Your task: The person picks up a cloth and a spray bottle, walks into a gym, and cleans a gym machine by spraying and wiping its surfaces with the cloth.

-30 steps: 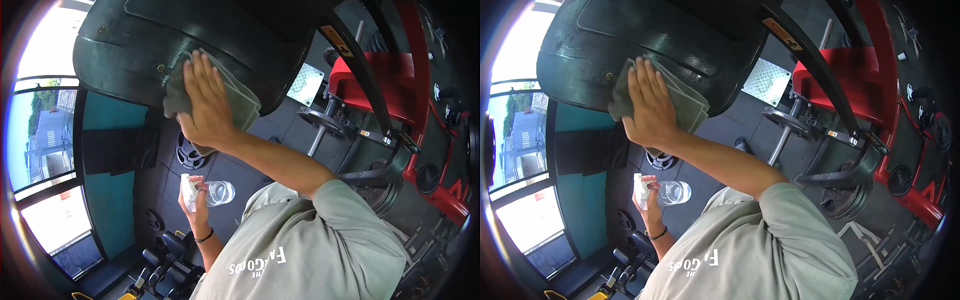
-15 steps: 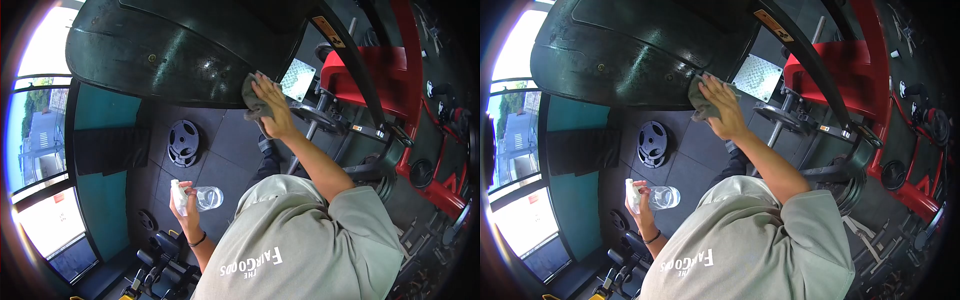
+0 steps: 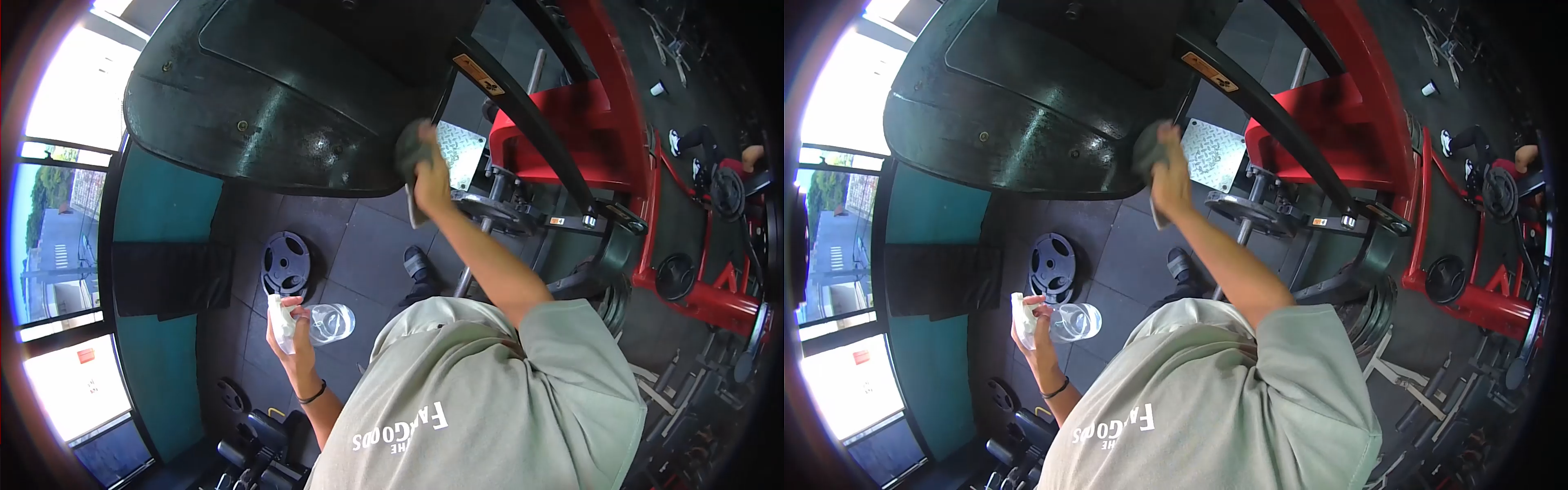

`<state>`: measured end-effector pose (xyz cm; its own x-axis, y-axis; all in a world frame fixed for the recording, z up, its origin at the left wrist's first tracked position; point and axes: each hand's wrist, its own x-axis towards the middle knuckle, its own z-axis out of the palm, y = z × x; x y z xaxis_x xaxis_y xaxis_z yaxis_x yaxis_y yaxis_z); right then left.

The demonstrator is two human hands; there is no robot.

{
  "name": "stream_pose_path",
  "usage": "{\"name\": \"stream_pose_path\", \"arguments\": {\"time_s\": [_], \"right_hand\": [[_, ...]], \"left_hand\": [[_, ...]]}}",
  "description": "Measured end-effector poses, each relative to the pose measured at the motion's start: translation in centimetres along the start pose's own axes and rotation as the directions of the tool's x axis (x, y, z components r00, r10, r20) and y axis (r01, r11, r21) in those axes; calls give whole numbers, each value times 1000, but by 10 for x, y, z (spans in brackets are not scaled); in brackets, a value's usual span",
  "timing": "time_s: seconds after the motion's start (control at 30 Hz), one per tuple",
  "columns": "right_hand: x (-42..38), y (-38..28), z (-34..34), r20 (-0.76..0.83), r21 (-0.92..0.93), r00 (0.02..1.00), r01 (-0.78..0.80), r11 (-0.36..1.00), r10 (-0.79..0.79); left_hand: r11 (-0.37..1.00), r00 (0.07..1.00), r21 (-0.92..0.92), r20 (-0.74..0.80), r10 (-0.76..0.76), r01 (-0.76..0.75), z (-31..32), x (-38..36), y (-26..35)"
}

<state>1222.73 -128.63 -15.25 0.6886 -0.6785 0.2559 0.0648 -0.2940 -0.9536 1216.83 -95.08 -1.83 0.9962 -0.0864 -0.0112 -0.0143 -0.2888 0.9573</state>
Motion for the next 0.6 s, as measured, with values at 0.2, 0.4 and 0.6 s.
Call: {"name": "stream_pose_path", "arguments": {"time_s": [0.2, 0.4, 0.6], "right_hand": [[110, 25, -19, 0, -351, 1000, -22, 936, 23], [-20, -31, -1, 258, -139, 962, 128, 982, -89], [18, -88, -13, 36, 486, 977, -202, 850, 211]], "left_hand": [[998, 996, 55, -77, -35, 39, -10, -28, -8], [994, 994, 61, -79, -81, 86, -5, -38, -7], [999, 999, 35, -37, 6, -5, 2, -34, 10]]}}
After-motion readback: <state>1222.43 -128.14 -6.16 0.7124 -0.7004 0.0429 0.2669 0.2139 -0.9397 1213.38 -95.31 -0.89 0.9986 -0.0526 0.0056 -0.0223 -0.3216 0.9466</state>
